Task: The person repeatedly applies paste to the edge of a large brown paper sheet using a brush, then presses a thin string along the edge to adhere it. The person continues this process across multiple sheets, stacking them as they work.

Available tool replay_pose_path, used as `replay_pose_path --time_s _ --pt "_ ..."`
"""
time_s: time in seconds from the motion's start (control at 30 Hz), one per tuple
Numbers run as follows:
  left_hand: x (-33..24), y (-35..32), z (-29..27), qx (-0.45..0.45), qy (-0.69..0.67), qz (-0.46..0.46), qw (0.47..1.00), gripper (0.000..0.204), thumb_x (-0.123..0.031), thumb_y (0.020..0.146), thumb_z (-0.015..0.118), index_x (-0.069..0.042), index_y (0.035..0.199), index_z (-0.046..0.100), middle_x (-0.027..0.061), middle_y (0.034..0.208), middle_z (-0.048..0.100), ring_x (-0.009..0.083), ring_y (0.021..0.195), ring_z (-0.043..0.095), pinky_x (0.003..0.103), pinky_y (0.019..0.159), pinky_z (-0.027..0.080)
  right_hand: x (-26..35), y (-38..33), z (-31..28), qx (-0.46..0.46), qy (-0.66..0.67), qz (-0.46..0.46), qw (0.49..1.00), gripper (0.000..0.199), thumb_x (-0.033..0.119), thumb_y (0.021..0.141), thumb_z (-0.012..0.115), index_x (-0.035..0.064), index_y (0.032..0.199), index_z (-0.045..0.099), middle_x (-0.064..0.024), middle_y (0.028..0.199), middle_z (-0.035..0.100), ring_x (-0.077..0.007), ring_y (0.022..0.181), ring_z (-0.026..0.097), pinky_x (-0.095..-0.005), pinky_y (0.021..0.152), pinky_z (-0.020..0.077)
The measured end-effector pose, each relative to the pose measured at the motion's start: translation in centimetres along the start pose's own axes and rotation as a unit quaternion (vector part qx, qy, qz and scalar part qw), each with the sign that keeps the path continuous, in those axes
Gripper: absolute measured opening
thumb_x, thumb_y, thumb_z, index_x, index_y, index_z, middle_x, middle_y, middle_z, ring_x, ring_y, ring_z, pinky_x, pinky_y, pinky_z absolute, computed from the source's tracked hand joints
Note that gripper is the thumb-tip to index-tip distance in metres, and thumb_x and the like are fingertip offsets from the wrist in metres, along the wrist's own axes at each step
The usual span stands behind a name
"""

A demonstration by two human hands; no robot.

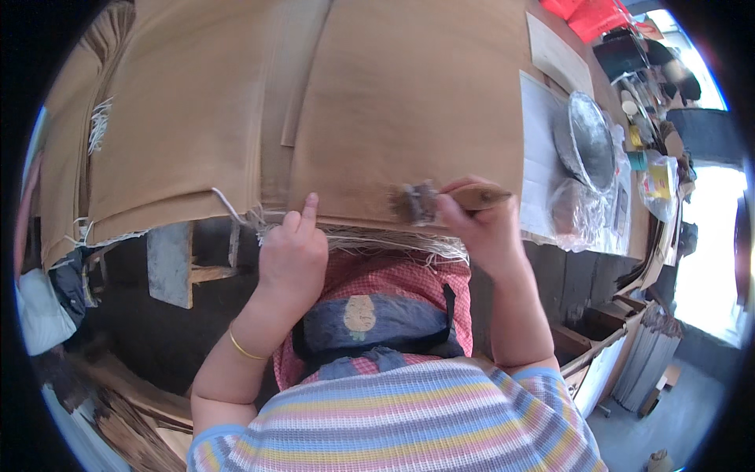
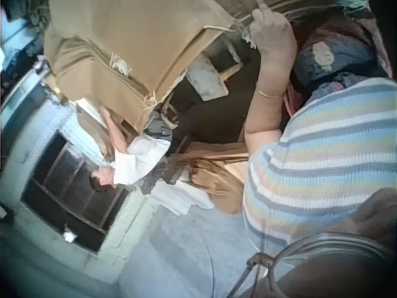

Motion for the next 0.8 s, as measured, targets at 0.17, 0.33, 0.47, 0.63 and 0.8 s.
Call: replay_pose_path --time_s 0.17,0.33,0.47,0.63,0.8 --pt "0.0 -0.1 0.4 0.007 0.017 -0.005 1.0 0.004 -0.003 0.067 0.059 0.001 0.067 0.059 0.0212 0.127 0.055 0.0272 0.084 0.057 0.036 0.066 0.05 -4.8 -2.2 -7.0 -0.113 -0.118 0.017 0.986 0.014 0.012 0.079 0.065 -0.0018 0.078 0.065 -0.009 0.064 0.062 -0.0153 0.058 0.061 -0.0291 0.054 0.0473" --pt "-0.4 0.1 0.4 0.028 0.026 -0.002 0.999 0.006 -0.001 0.067 0.058 0.0 0.062 0.055 0.0223 0.128 0.053 0.0291 0.087 0.056 0.037 0.069 0.05 -4.7 -1.7 -8.2 -0.146 -0.263 0.004 0.954 0.022 0.019 0.077 0.065 0.0008 0.068 0.056 -0.019 0.063 0.059 -0.0364 0.062 0.061 -0.0414 0.059 0.0489" --pt "-0.6 0.5 -0.1 0.044 0.01 -0.014 0.999 0.005 0.002 0.068 0.058 0.002 0.064 0.055 0.0234 0.129 0.052 0.0313 0.09 0.056 0.038 0.074 0.05 -4.9 -2.1 -10.8 -0.123 -0.035 0.035 0.991 0.014 0.016 0.082 0.066 0.0024 0.079 0.065 -0.0089 0.066 0.063 -0.017 0.059 0.061 -0.0292 0.054 0.0467" --pt "-0.9 -0.2 -2.0 -0.036 -0.113 -0.008 0.993 0.008 -0.002 0.081 0.059 0.003 0.076 0.057 0.0216 0.117 0.058 0.0337 0.088 0.057 0.039 0.076 0.048 -9.3 -7.5 -21.0 -0.365 -0.142 -0.175 0.903 0.023 0.0 0.084 0.064 -0.0002 0.107 0.066 -0.0086 0.091 0.067 -0.0184 0.076 0.062 -0.0313 0.069 0.0507" --pt "-2.8 -1.2 -6.6 0.006 -0.354 -0.004 0.935 0.003 0.0 0.077 0.064 0.002 0.077 0.062 0.0101 0.063 0.055 0.0236 0.055 0.053 0.032 0.051 0.039 -12.4 -10.4 -19.4 -0.247 -0.514 -0.071 0.818 0.041 -0.009 0.07 0.059 0.0094 0.106 0.067 -0.0109 0.104 0.062 -0.031 0.092 0.06 -0.0406 0.077 0.0501"
Point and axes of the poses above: each hand's wrist, its own y-axis towards the middle knuckle, its own z-axis out of the palm, x = y × z, the point moved 5 cm from there along y, towards the middle knuckle
